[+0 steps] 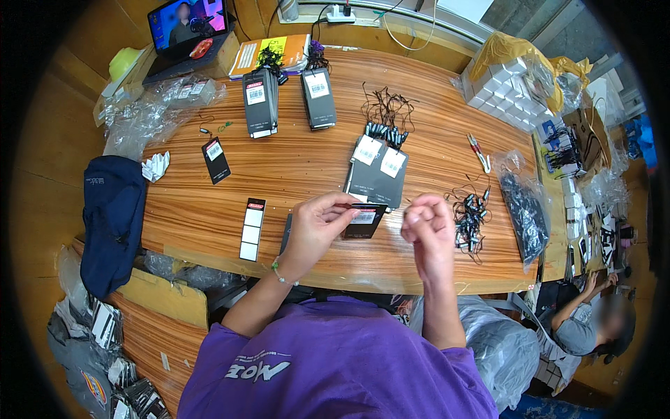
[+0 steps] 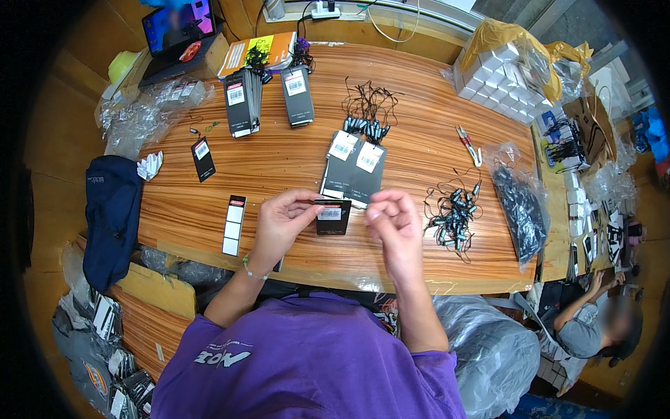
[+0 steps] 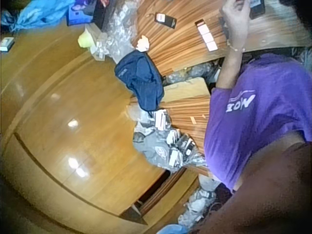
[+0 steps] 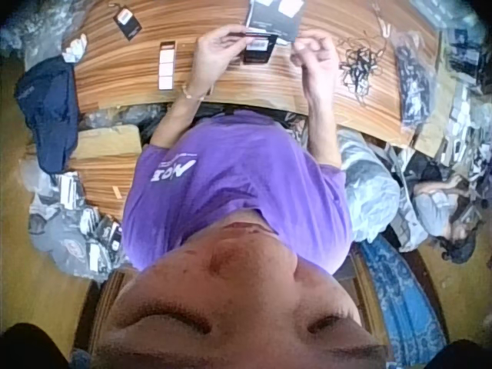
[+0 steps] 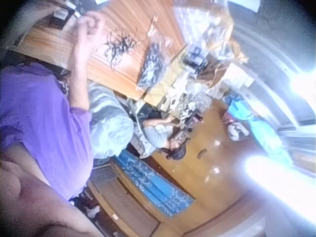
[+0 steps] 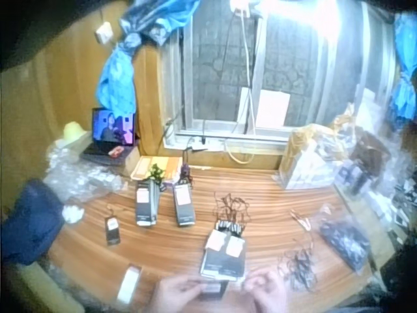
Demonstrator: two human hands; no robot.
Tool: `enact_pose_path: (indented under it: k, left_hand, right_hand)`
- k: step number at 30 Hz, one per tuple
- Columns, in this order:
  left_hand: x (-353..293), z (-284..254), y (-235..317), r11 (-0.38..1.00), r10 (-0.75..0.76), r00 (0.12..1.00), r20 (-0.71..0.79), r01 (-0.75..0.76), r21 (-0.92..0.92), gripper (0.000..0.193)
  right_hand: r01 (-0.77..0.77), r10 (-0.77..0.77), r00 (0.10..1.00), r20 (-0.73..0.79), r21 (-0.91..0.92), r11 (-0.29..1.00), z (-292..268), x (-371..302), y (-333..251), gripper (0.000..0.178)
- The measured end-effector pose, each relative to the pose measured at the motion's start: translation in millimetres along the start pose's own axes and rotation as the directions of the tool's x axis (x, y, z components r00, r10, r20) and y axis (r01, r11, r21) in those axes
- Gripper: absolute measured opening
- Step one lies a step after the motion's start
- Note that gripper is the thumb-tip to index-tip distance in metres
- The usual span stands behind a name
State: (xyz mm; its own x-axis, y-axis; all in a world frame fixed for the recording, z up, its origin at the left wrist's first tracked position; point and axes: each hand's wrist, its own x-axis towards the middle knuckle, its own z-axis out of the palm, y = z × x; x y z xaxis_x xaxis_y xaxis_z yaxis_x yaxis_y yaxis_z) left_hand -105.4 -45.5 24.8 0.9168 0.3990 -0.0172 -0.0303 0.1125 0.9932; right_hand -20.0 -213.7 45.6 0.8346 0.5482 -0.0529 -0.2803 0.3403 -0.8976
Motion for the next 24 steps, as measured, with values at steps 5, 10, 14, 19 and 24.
enact_pose_path:
  k: [5,10,14,19,24]
  left_hand:
    - [1.7,1.5,-3.0,0.996,0.084,0.995,-0.045,-0.083,0.030,0.014]
    - [2.2,-0.1,-5.3,0.990,0.099,0.994,-0.051,-0.093,0.102,0.013]
    - [2.2,0.9,-2.8,0.988,0.109,0.993,-0.054,-0.103,0.112,0.012]
    - [1.5,4.1,-0.1,0.994,0.093,0.995,-0.046,-0.090,0.056,0.010]
    - [-0.6,2.7,1.9,0.997,0.058,0.998,-0.007,-0.057,0.046,0.011]
  right_hand:
    - [0.090,-0.091,0.996,0.009,-0.271,0.958,18.9,-1.6,18.5,0.017]
    - [0.154,-0.176,0.984,-0.012,-0.423,0.893,22.6,2.6,27.7,0.013]
    - [0.265,-0.290,0.956,0.047,-0.560,0.785,27.1,4.2,30.5,0.012]
    - [0.286,-0.317,0.947,0.051,-0.582,0.761,30.3,5.2,30.1,0.012]
    - [0.276,-0.311,0.949,0.044,-0.590,0.759,31.6,5.2,27.9,0.012]
